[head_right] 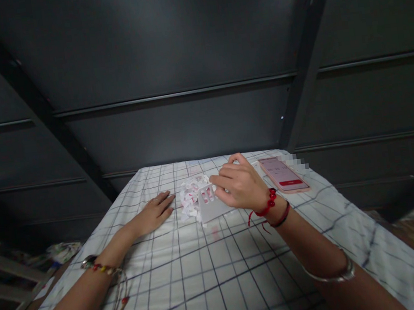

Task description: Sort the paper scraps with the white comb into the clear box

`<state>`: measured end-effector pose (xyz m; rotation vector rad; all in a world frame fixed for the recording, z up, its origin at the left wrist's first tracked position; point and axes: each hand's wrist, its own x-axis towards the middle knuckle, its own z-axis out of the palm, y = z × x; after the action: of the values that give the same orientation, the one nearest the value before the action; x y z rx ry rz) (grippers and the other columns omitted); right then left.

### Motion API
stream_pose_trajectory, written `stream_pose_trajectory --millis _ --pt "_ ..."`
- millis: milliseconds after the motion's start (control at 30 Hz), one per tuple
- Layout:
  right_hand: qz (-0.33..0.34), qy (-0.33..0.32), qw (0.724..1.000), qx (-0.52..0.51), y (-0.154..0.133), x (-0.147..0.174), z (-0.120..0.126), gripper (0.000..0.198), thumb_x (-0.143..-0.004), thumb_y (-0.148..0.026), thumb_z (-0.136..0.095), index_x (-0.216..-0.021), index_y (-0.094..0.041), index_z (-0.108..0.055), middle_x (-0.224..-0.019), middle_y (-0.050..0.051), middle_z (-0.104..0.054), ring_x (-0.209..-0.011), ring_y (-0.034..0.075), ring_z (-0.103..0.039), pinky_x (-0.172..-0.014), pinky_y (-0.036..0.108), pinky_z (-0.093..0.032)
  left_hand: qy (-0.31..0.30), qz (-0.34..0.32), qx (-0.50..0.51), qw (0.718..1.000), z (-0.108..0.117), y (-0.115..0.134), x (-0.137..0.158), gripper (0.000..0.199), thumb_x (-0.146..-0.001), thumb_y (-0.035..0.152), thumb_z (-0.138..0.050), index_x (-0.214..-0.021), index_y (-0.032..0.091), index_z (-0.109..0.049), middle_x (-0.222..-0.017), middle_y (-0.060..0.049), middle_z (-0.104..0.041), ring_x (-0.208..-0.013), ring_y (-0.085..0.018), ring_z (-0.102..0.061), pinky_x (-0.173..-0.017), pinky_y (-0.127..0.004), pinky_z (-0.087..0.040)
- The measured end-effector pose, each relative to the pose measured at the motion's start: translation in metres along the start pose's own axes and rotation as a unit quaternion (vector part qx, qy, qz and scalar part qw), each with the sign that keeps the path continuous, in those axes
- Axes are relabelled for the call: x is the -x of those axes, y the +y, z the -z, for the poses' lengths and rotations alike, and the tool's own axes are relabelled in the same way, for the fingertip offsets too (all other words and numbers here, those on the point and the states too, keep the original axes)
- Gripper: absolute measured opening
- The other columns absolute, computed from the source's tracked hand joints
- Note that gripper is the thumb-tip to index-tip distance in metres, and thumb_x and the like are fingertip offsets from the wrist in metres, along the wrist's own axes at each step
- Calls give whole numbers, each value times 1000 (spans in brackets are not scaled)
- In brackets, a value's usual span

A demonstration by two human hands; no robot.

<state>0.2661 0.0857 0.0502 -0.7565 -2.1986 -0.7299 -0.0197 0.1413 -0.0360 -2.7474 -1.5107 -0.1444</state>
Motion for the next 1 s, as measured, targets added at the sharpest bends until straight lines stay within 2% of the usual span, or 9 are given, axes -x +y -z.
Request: stream_pose_trajectory --millis 167,433,600,900,1000 --pt "9 -17 1000 -2 0 1 -2 24 -75 -15 -40 -66 -19 -62 -51 -2 -51 -53 11 -45 -70 32 -34 2 -5 -3 1000 -1 0 0 49 -90 39 -25 -131 13 -33 -140 -13 -28 -126 -29 -27 -99 -44 -26" --pt "-36 34 998 24 5 4 -4 20 -73 -13 -45 -72 -20 -64 -55 -1 -57 -55 12 -49 -69 34 -35 2 -5 5 1000 1 1 1 48 -90 38 -26 -130 14 -34 -140 -12 -29 -125 -29 -29 -100 -45 -26" --pt "-25 14 999 31 11 5 0 20 -74 -15 -45 -71 -19 -64 -56 -1 -58 -55 13 -50 -68 33 -34 2 -5 5 1000 1 0 2 48 -90 38 -25 -130 14 -34 -140 -12 -29 -125 -30 -29 -100 -45 -26" --pt "9 -16 999 32 6 3 -1 21 -75 -14 -42 -66 -18 -61 -52 -1 -55 -53 12 -47 -67 31 -34 -6 -3 -1 1000 1 0 2 50 -90 39 -24 -131 13 -33 -140 -13 -29 -126 -29 -28 -100 -44 -25" --pt "0 -7 1000 29 7 4 0 21 -74 -14 -43 -67 -18 -61 -53 -2 -55 -54 11 -47 -67 31 -34 -7 -3 -1 1000 2 1 1 50 -90 39 -24 -131 13 -33 -140 -13 -29 -126 -29 -28 -100 -44 -25"
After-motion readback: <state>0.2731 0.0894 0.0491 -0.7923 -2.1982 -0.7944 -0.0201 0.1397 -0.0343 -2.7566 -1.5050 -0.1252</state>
